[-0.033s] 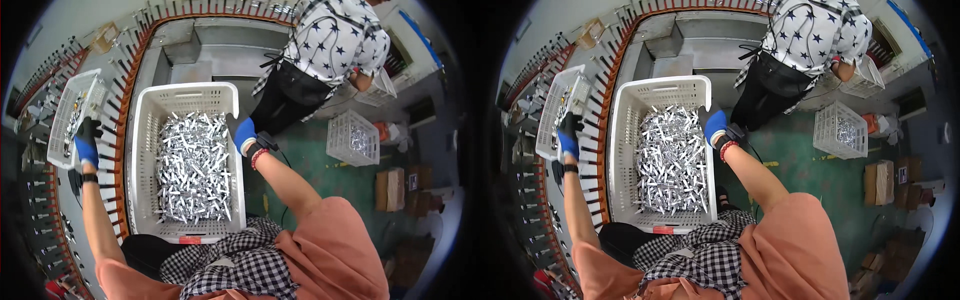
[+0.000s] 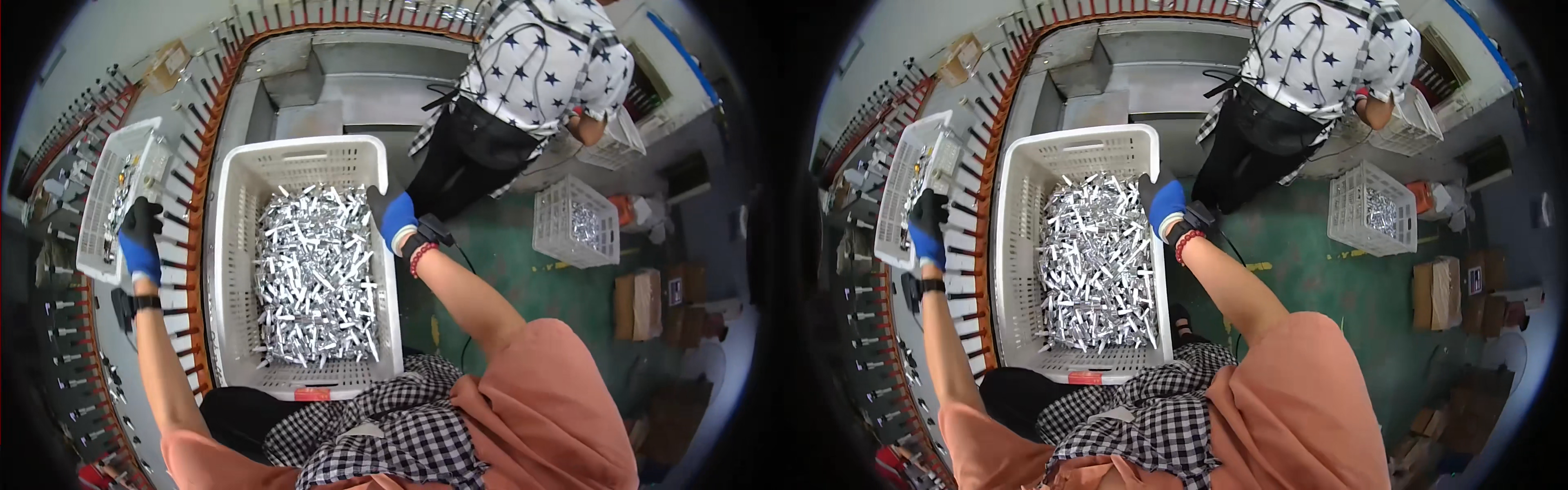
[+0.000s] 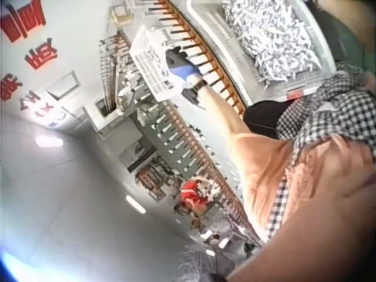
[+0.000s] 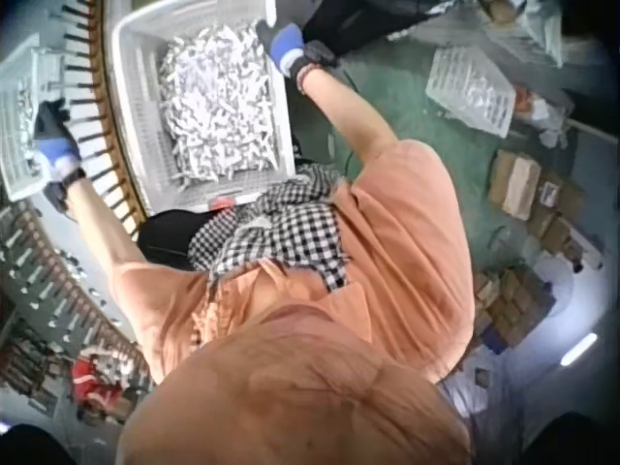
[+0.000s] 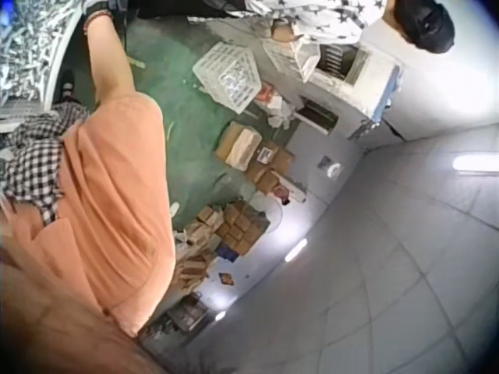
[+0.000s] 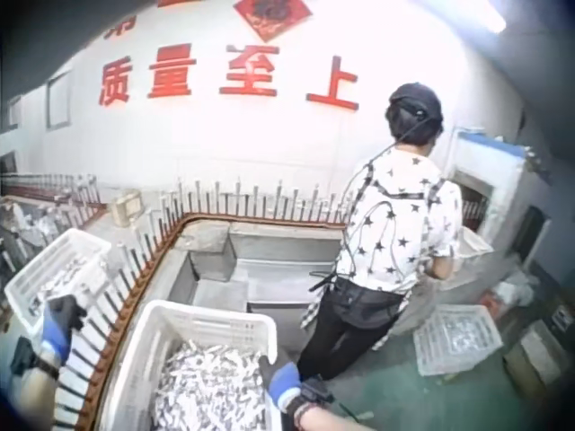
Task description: Picking small plastic components from a basket and placing them onto pegs on a moving assembly line.
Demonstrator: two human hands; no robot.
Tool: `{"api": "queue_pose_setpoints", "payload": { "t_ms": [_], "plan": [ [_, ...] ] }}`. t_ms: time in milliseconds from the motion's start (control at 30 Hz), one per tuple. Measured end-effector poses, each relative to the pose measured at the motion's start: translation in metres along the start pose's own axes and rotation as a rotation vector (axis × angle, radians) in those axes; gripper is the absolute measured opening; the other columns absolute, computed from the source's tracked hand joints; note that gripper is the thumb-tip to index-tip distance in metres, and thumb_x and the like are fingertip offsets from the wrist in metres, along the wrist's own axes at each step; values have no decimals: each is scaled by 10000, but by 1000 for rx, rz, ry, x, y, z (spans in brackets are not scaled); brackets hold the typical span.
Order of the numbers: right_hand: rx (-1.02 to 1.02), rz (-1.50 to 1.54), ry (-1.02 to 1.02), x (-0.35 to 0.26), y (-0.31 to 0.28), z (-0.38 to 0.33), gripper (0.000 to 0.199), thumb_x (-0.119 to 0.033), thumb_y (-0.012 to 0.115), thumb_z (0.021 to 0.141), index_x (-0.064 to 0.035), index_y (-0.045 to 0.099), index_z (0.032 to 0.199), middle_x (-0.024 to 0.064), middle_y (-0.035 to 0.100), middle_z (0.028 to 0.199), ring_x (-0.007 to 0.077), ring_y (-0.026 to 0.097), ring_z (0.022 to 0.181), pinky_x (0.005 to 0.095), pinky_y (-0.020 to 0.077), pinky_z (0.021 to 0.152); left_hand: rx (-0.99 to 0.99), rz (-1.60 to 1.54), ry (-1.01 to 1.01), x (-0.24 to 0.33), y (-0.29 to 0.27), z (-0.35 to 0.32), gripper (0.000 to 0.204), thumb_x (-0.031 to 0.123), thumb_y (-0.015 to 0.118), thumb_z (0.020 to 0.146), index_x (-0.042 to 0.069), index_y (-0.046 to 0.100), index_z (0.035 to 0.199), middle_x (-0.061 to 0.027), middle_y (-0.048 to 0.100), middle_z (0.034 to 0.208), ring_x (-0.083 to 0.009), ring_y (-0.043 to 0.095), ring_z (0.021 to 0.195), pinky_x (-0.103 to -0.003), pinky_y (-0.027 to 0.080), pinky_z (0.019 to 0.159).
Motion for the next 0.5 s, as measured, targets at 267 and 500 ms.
{"api": "queue_pose_setpoints", "payload": {
  "t_ms": [267,500],
  "plan": [
    [-28,-2,-31,-12,6,0,359,-220,648,931,53,642,1164,313,699,1039,478,669,1003,464,541,823,-826,90,102,89,113,-123,352,287,646,1027,0,717,1218,-55,770,941,-117,664,783,-295,527,728],
    [36,-33,-34,7,0,8,360,-241,653,918,67,668,1104,317,704,988,478,680,971,464,543,801,375,-465,181,0,16,60,454,210,610,1032,-34,580,1413,-124,628,1390,-223,598,1223,-363,435,1073]
  ]
}}
Point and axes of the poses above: each hand's wrist, its own z-axis towards the middle knuckle, its own y-axis out of the palm, x = y × z, the point moved 4 cm from there along z, towards the middle knuckle
